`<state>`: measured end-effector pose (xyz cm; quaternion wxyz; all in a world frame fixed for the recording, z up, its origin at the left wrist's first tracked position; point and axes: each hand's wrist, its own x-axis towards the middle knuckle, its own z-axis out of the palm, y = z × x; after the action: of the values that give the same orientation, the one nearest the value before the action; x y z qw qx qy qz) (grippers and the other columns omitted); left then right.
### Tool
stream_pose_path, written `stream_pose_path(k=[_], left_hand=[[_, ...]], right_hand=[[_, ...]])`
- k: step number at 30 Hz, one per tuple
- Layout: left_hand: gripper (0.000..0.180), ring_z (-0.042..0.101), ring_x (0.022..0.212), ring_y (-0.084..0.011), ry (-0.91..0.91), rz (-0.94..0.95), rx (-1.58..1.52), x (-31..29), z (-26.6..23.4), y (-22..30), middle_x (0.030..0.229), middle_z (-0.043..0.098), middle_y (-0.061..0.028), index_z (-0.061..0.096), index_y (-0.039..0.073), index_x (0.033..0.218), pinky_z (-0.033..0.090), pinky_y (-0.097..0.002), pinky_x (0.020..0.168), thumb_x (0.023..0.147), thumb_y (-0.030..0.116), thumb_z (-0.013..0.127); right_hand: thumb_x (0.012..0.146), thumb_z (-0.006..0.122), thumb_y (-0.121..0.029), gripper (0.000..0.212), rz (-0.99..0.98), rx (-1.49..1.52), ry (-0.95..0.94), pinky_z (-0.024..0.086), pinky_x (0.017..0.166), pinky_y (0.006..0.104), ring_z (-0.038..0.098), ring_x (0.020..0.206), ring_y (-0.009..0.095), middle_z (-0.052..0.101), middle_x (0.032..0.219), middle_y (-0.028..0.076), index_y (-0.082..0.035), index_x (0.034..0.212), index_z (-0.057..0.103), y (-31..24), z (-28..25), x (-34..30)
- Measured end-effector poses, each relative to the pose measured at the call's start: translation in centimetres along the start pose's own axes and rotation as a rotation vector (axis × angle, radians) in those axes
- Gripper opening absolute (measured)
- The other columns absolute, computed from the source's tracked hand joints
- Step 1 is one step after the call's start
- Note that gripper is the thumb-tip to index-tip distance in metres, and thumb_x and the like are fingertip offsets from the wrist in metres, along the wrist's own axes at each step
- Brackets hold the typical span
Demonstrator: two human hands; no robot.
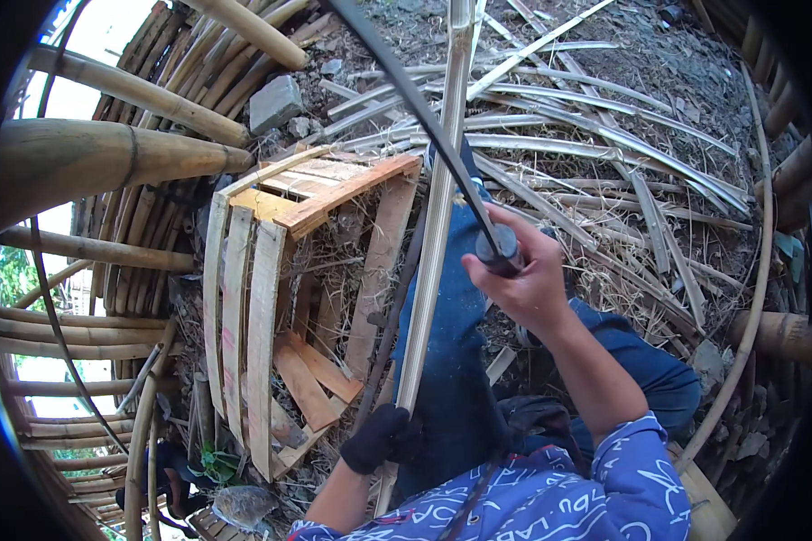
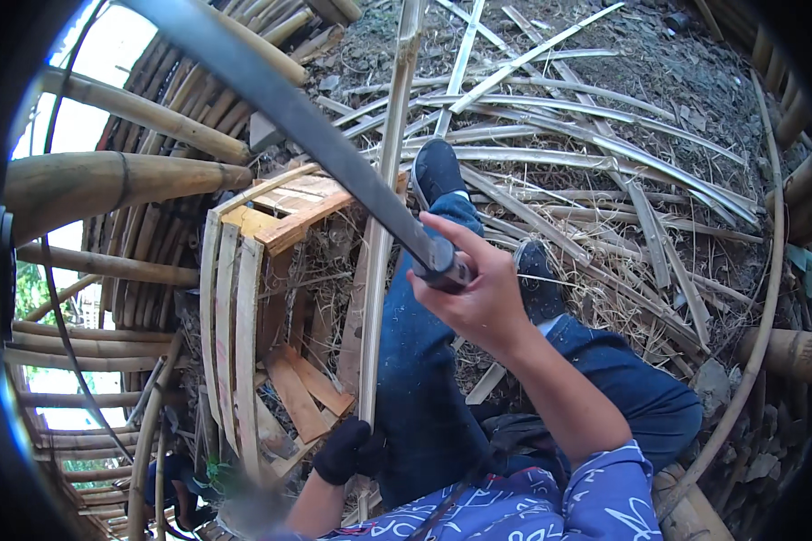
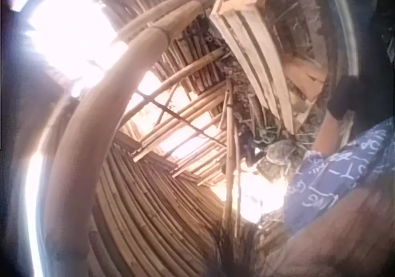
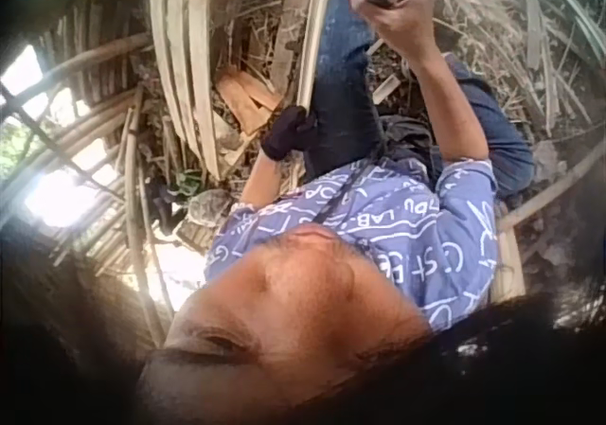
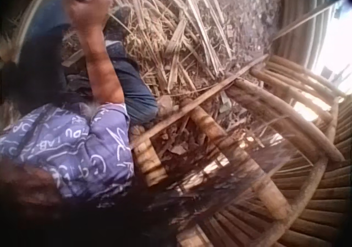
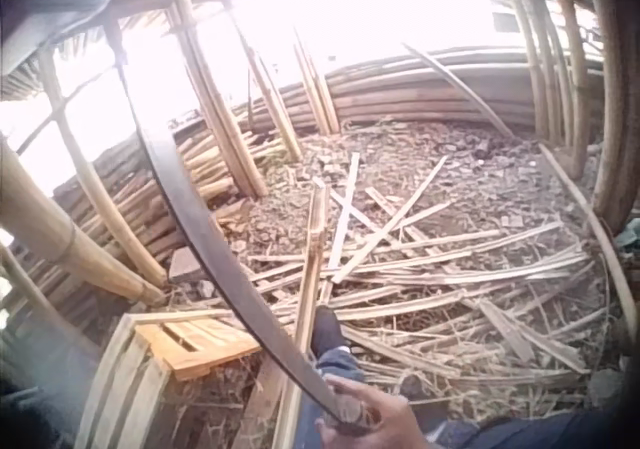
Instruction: The person shaves thin layers off a piece of wood using a large blade, repeatedly sliding the tool along the length of the material.
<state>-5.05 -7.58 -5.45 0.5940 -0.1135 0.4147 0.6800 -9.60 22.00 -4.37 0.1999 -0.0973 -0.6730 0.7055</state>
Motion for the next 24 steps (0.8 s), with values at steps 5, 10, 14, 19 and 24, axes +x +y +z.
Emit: stream_pose_path(k=[5, 10, 14, 19, 24], left_hand=[[0.043, 0.03, 0.04, -0.0093, -0.03, -0.022, -0.001, 0.2, -0.8, -0.8, 0.051, 0.032, 0.0022, 0.039, 0.013, 0.06, 0.022, -0.0248, 0.038, 0.093, 0.041, 0.046], [0.041, 0.028, 0.039, -0.0133, -0.071, -0.045, 0.03, 0.6, -1.5, -1.1, 0.049, 0.031, 0.0, 0.04, 0.013, 0.063, 0.021, -0.0281, 0.039, 0.091, 0.043, 0.044], [0.041, 0.028, 0.04, -0.0132, -0.036, -0.086, -0.06, 0.5, -1.6, -1.1, 0.049, 0.031, 0.0009, 0.039, 0.014, 0.063, 0.022, -0.0283, 0.039, 0.092, 0.043, 0.041], [0.042, 0.027, 0.041, -0.0094, -0.012, -0.015, -0.162, 0.3, -0.9, -0.9, 0.052, 0.03, 0.0041, 0.037, 0.016, 0.061, 0.021, -0.024, 0.038, 0.091, 0.045, 0.044], [0.044, 0.031, 0.041, -0.0105, -0.021, 0.001, 0.08, 0.5, 0.3, 0.1, 0.052, 0.033, 0.0022, 0.041, 0.013, 0.064, 0.023, -0.0242, 0.037, 0.091, 0.047, 0.045]], right_hand=[[0.081, 0.068, -0.006, 0.028, 0.089, 0.196, 0.087, 0.037, 0.049, 0.0178, 0.046, 0.056, 0.0, 0.055, 0.066, -0.005, -0.002, 0.107, 0.061, -0.9, 1.7, 1.3], [0.084, 0.064, -0.006, 0.009, 0.118, 0.378, 0.148, 0.038, 0.037, 0.0208, 0.051, 0.042, 0.007, 0.06, 0.064, 0.006, 0.0, 0.087, 0.058, -0.4, 1.4, 1.9], [0.083, 0.063, -0.006, 0.007, 0.128, 0.307, 0.169, 0.04, 0.038, 0.0202, 0.052, 0.042, 0.008, 0.063, 0.066, 0.008, 0.0, 0.083, 0.061, 0.0, -0.7, 2.0], [0.08, 0.065, -0.008, 0.012, 0.105, 0.064, 0.445, 0.037, 0.038, 0.0181, 0.05, 0.043, 0.006, 0.06, 0.062, 0.004, -0.001, 0.089, 0.062, 3.2, -7.1, -0.6], [0.076, 0.064, 0.0, 0.043, 0.221, -0.089, 0.602, 0.032, 0.035, 0.0207, 0.042, 0.037, 0.007, 0.047, 0.056, -0.003, -0.004, 0.118, 0.056, 5.8, -16.2, -7.3]])
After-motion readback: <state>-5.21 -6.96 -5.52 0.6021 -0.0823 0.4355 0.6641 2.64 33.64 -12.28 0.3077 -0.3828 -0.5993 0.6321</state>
